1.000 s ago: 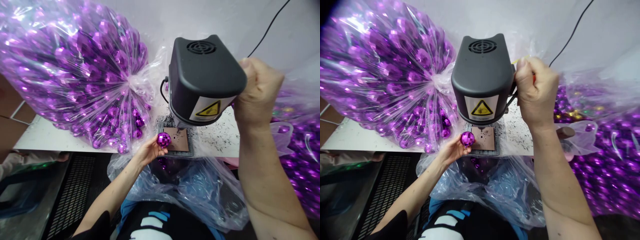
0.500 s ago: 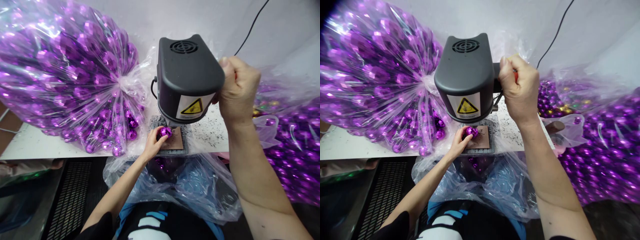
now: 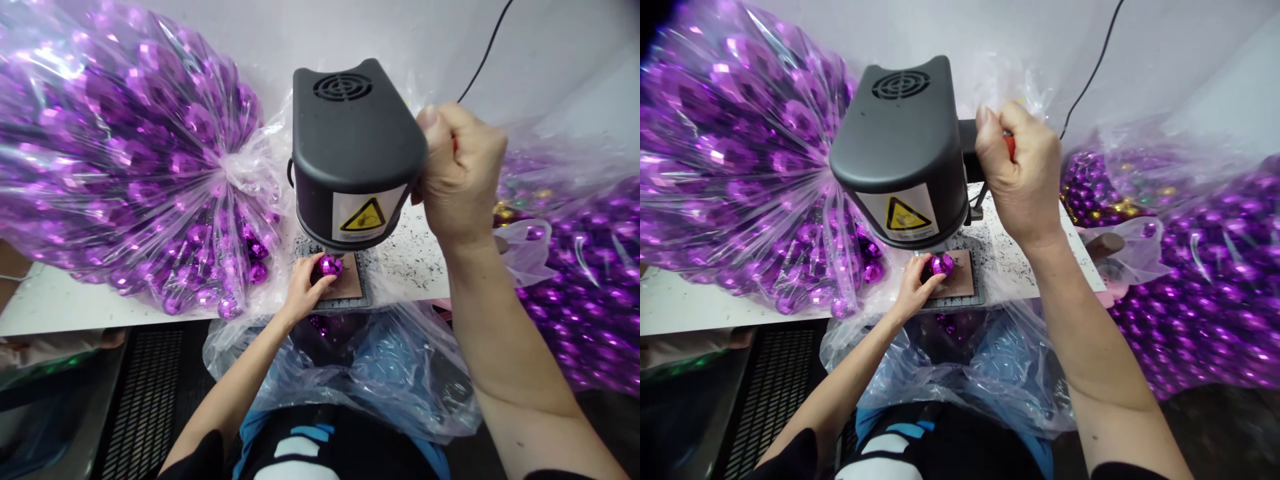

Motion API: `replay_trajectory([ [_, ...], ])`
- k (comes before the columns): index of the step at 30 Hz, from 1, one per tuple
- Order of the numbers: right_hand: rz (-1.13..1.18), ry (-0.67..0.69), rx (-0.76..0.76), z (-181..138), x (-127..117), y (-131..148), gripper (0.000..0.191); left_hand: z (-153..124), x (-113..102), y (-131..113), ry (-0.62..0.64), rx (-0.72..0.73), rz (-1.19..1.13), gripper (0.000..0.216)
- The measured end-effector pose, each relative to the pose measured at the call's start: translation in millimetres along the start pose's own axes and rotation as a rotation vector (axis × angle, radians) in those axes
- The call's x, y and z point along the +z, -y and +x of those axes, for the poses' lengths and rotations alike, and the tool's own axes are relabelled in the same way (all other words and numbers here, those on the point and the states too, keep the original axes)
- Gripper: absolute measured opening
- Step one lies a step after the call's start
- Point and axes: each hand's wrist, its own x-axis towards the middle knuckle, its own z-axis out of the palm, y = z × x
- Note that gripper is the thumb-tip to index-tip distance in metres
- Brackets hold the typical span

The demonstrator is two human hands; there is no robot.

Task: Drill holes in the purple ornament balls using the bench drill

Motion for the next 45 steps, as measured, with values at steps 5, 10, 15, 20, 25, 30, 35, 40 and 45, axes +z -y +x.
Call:
replay_trajectory([
  [5,-0.002,0.021,0.015,-1,-1,3,0.053,-1,1,1,-0.013,-0.038,-0.048,0.046],
  [10,-0.023,-0.001,0.007,0,0,1,0.056,1,-3,-7,0.052,0.036,0.027,0.048],
  [15,0.001,-0.011,-0.025,0,-1,-2,0.055,6,-5,-17,0.142,0.055,0.056,0.042],
  [20,0.037,-0.007,-0.083,-1,-1,-1,0.049,11,6,-25,0.073,-0.087,0.008,0.050],
  [25,0.013,-0.021,-0.110,-1,-1,-1,0.049,9,16,-28,0.027,-0.079,0.034,0.041],
  [30,-0.115,-0.044,-0.132,-14,-9,8,0.047,5,19,-28,0.029,-0.087,0.051,0.039],
  [35,-0.231,-0.063,-0.179,-58,-27,11,0.021,5,19,-29,0.071,-0.121,-0.015,0.033],
  [40,-0.208,-0.002,-0.272,-95,-34,-2,0.012,5,18,-29,0.064,-0.157,-0.089,0.031],
  [45,-0.222,0.069,-0.229,-111,-32,-8,0.011,4,15,-30,0.081,-0.168,-0.118,0.035],
])
